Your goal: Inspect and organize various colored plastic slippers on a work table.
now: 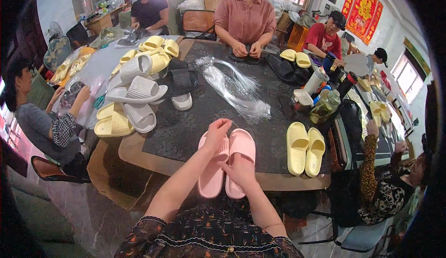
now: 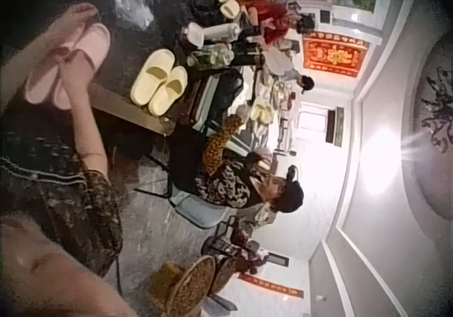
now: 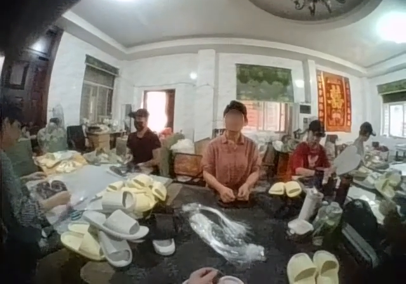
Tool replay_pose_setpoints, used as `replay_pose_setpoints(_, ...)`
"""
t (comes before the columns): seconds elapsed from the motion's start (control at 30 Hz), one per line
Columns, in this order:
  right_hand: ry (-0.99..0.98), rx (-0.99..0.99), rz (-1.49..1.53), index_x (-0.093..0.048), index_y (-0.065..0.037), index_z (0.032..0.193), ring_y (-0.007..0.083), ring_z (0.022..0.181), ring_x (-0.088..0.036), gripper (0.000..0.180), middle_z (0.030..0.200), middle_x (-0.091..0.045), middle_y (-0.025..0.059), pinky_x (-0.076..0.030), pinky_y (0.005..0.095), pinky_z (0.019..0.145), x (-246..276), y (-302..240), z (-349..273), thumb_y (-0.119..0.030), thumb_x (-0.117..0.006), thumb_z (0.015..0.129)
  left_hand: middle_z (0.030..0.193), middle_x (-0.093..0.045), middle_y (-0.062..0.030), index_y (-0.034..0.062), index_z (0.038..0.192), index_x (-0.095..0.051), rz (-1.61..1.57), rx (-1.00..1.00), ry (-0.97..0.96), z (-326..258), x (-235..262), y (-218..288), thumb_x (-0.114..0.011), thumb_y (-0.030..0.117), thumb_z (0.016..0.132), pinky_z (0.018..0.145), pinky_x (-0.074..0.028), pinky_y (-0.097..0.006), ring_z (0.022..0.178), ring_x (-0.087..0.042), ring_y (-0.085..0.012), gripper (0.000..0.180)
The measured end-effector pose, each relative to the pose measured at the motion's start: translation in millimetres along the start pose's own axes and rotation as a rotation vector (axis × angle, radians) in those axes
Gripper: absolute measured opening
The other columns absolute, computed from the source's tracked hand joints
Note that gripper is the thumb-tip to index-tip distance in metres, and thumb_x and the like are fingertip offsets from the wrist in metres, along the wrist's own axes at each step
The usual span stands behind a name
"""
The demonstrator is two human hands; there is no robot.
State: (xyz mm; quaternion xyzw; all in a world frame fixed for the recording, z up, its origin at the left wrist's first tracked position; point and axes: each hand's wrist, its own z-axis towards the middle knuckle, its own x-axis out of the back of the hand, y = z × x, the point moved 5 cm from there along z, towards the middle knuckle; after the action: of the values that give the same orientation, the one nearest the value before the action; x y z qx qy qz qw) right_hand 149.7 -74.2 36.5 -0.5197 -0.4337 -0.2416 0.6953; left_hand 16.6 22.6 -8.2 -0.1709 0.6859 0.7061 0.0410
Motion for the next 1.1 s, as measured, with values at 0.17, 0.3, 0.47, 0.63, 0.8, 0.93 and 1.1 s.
replay_pose_setpoints(0.17, 0.018, -0.067, -0.058, -0.057, 0.002, 0.088, 0.0355, 0.068, -0.064, 0.031, 0.073, -0.063, 0.0203, -0.051, 0.0463, 0.067, -18.1, 16.2, 4.5, -0.027, -0.061, 0.076, 0.080, -0.060, 0.0027, 0.0017, 0.094, -0.064, 0.029, -0.024, -0.009, -23.0, -0.3, 8.0, -0.062, 0.017, 0.086, 0.065, -0.042, -0.020, 0.075, -0.052, -0.0055, 0.017)
replay_pose_setpoints(0.3, 0.001, 0.026, -0.022, -0.059, -0.001, 0.086, 0.0352, 0.071, -0.064, 0.027, 0.075, -0.064, 0.0197, -0.050, 0.0464, 0.068, -7.3, 21.9, -7.0, -0.025, -0.061, 0.076, 0.098, -0.059, -0.0021, 0.0043, 0.110, -0.058, 0.013, -0.180, -0.018, -40.4, 16.4, 26.7, -0.063, 0.017, 0.085, 0.073, -0.043, -0.021, 0.086, -0.054, -0.0090, 0.028)
replay_pose_setpoints(0.47, 0.112, -0.083, -0.013, -0.057, 0.000, 0.081, 0.0376, 0.075, -0.061, 0.019, 0.076, -0.062, 0.0203, -0.047, 0.0460, 0.069, 48.0, 57.5, -17.8, -0.017, -0.059, 0.072, 0.112, -0.055, -0.0072, 0.0054, 0.119, -0.051, 0.454, -0.509, 0.283, -53.1, 97.5, 60.7, -0.066, 0.015, 0.081, 0.088, -0.042, -0.032, 0.103, -0.052, -0.0181, 0.042)
replay_pose_setpoints(0.63, 0.154, -0.060, -0.024, -0.057, -0.001, 0.081, 0.0385, 0.073, -0.060, 0.018, 0.073, -0.061, 0.0190, -0.046, 0.0471, 0.066, 74.6, 85.0, -25.0, -0.016, -0.060, 0.073, 0.116, -0.051, -0.0158, 0.0035, 0.122, -0.048, 0.914, -0.793, 0.690, -48.5, 168.6, 149.9, -0.064, 0.017, 0.082, 0.097, -0.036, -0.042, 0.113, -0.046, -0.0309, 0.045)
replay_pose_setpoints(0.8, 0.151, -0.096, -0.027, -0.056, -0.001, 0.082, 0.0371, 0.072, -0.060, 0.020, 0.073, -0.061, 0.0179, -0.046, 0.0459, 0.066, 66.0, 89.7, -28.4, -0.018, -0.060, 0.071, 0.122, -0.048, -0.0250, 0.0014, 0.134, -0.032, 1.460, -0.680, 1.067, -0.6, 245.1, 215.3, -0.066, 0.035, 0.079, 0.104, -0.028, -0.047, 0.119, -0.042, -0.0359, 0.073)
replay_pose_setpoints(0.93, 0.130, -0.130, -0.011, -0.057, -0.001, 0.081, 0.0369, 0.073, -0.062, 0.019, 0.074, -0.063, 0.0180, -0.047, 0.0455, 0.068, 59.4, 93.7, -29.6, -0.017, -0.060, 0.071, 0.123, -0.048, -0.0264, -0.0042, 0.136, -0.025, 1.065, -0.217, 0.916, 54.5, 310.6, 226.8, -0.071, 0.042, 0.074, 0.099, -0.036, -0.046, 0.116, -0.048, -0.0362, 0.090)
replay_pose_setpoints(1.1, 0.194, -0.162, -0.015, -0.059, 0.000, 0.081, 0.0374, 0.072, -0.061, 0.018, 0.073, -0.063, 0.0175, -0.048, 0.0443, 0.065, 65.1, 102.2, -31.0, -0.015, -0.060, 0.070, 0.097, -0.062, -0.0116, -0.0031, 0.127, -0.037, 0.405, -0.075, 0.423, 86.5, 337.9, 208.1, -0.075, 0.026, 0.071, 0.071, -0.050, -0.030, 0.082, -0.063, -0.0196, 0.073)
